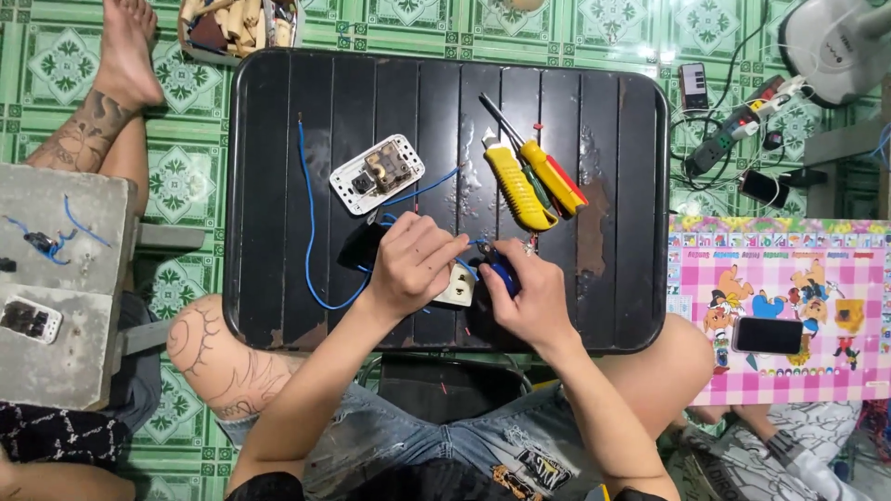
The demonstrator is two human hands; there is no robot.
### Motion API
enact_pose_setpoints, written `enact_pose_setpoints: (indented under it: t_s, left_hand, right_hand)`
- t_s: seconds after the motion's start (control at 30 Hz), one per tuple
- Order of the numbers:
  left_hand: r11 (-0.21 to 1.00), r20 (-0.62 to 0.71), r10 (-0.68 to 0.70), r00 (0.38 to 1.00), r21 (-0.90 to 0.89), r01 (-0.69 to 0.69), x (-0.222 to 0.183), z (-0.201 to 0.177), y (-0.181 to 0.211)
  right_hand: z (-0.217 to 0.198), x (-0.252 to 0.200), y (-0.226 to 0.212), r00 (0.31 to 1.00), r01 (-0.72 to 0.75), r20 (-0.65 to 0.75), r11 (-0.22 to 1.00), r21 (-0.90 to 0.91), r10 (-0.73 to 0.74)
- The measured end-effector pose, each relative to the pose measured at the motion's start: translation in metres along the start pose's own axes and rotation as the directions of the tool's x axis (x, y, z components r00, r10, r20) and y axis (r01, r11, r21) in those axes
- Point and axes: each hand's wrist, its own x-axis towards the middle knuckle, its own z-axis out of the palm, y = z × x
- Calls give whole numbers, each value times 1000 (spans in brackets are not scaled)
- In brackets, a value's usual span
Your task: Connecting electrical wires to a power outlet module using wire strippers and a screwdriver.
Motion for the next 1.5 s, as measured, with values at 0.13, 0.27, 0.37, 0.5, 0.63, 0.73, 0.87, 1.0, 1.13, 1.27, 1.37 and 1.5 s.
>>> enact_pose_setpoints:
  t_s: [0.13,0.27,0.37,0.5,0.63,0.73,0.87,1.0,1.13,1.27,1.37,1.5]
  left_hand:
    - [998,-10,57,998,37,-56,-4,1,-1]
    - [988,-19,128,992,88,-126,3,-1,1]
    - [980,-18,154,988,131,-150,6,-1,3]
    - [967,-17,178,984,186,-171,6,-2,5]
    - [971,-24,183,983,163,-177,6,-1,4]
    - [971,-18,178,984,163,-173,1,1,3]
    - [978,-30,156,987,141,-151,0,1,1]
    - [987,-31,121,992,111,-117,1,-1,3]
    - [990,-38,102,994,104,-98,0,1,3]
    - [992,-22,93,995,82,-91,-2,0,1]
    - [995,-19,84,996,58,-83,4,-2,3]
    - [997,-40,71,997,33,-70,9,-3,4]
  right_hand:
    - [-3,-1,-4,1000,6,-2,1000,-17,-6]
    - [-6,-2,-8,997,-45,56,998,38,43]
    - [-8,-2,-12,998,-41,59,998,42,38]
    - [-8,-1,-12,997,-32,68,999,31,30]
    - [-5,-4,-5,998,-38,56,999,-13,38]
    - [-4,-4,0,998,-40,55,999,-18,41]
    - [-6,-2,-2,999,-22,43,999,-25,23]
    - [-12,4,-7,997,77,32,997,-23,-76]
    - [-10,5,-4,993,113,23,994,-10,-113]
    - [-7,2,5,989,147,10,988,-42,-147]
    - [-7,1,7,986,166,-3,983,-85,-167]
    - [-8,1,6,980,191,-22,974,-125,-195]
